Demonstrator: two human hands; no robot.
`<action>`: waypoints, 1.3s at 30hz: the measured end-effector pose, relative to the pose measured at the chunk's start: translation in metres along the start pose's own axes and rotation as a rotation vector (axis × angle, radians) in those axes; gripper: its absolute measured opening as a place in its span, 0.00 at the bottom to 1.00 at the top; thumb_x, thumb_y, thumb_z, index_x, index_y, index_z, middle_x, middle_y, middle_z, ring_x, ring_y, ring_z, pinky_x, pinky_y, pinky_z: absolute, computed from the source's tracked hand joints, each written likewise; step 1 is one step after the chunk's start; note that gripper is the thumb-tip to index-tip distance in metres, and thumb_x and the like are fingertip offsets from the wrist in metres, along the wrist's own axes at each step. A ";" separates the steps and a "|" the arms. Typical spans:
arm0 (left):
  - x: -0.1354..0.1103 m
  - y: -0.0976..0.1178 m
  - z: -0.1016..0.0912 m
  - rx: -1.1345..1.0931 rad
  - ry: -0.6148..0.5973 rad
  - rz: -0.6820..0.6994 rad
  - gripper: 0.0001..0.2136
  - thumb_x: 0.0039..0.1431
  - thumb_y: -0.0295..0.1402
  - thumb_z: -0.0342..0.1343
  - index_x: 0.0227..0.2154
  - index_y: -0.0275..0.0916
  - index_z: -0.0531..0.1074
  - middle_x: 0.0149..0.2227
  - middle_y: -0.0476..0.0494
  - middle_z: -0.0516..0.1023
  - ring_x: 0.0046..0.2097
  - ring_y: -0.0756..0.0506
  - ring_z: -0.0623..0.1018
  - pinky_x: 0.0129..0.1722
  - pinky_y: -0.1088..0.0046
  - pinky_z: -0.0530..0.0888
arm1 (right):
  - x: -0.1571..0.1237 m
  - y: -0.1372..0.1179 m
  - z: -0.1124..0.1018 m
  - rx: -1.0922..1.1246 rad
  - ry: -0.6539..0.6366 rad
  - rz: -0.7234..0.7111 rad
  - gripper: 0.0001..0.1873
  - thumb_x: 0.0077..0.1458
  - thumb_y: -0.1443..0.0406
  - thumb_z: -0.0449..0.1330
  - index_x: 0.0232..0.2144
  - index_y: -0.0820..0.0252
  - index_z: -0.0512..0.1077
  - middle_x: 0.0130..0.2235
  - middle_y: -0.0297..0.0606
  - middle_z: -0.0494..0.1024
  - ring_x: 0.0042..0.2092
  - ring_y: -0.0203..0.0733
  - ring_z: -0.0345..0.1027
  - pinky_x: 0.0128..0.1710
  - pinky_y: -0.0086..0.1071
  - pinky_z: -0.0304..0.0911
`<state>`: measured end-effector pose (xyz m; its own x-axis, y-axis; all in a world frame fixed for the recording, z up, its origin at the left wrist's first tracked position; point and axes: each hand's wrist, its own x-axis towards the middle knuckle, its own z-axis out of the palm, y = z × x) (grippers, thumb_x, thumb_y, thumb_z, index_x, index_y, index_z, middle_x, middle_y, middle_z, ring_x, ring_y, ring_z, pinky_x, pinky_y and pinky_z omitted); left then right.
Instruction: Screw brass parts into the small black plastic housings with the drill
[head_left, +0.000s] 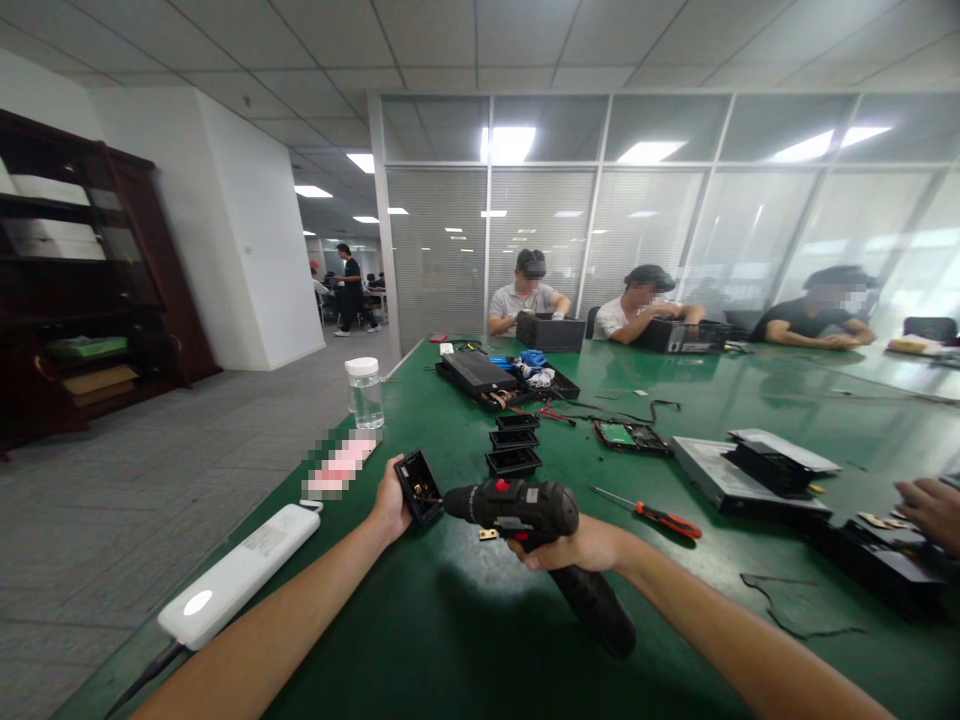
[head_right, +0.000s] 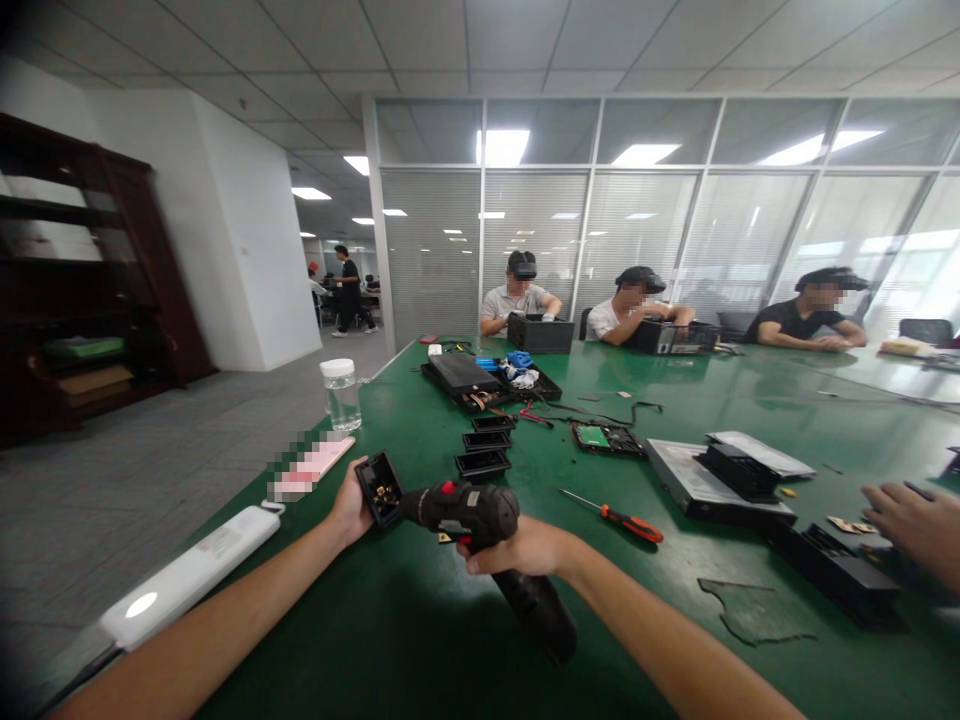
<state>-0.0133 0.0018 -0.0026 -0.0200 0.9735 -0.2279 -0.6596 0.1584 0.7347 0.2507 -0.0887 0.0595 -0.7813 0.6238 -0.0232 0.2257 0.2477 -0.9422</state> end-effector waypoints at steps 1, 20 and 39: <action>0.000 0.000 0.000 -0.001 -0.001 -0.002 0.12 0.44 0.42 0.51 0.23 0.37 0.66 0.20 0.48 0.69 0.22 0.47 0.71 0.26 0.68 0.69 | 0.000 0.002 0.000 0.007 0.002 -0.001 0.13 0.44 0.67 0.59 0.35 0.65 0.66 0.32 0.35 0.66 0.34 0.34 0.60 0.36 0.29 0.59; -0.002 0.001 0.003 -0.018 0.023 -0.009 0.12 0.45 0.41 0.51 0.23 0.36 0.67 0.21 0.48 0.69 0.23 0.47 0.71 0.25 0.69 0.69 | 0.000 -0.002 0.001 -0.035 -0.015 0.012 0.13 0.44 0.67 0.59 0.35 0.65 0.66 0.33 0.35 0.65 0.34 0.35 0.60 0.37 0.30 0.59; 0.004 -0.002 -0.002 -0.001 0.034 -0.013 0.12 0.44 0.42 0.51 0.22 0.37 0.66 0.19 0.49 0.69 0.21 0.47 0.71 0.25 0.69 0.69 | 0.002 0.007 -0.002 0.005 -0.017 -0.036 0.13 0.44 0.66 0.59 0.35 0.65 0.66 0.31 0.35 0.65 0.32 0.33 0.59 0.35 0.28 0.58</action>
<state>-0.0138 0.0054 -0.0062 -0.0365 0.9651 -0.2591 -0.6605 0.1713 0.7311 0.2513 -0.0845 0.0538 -0.7987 0.6017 0.0047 0.1944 0.2654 -0.9443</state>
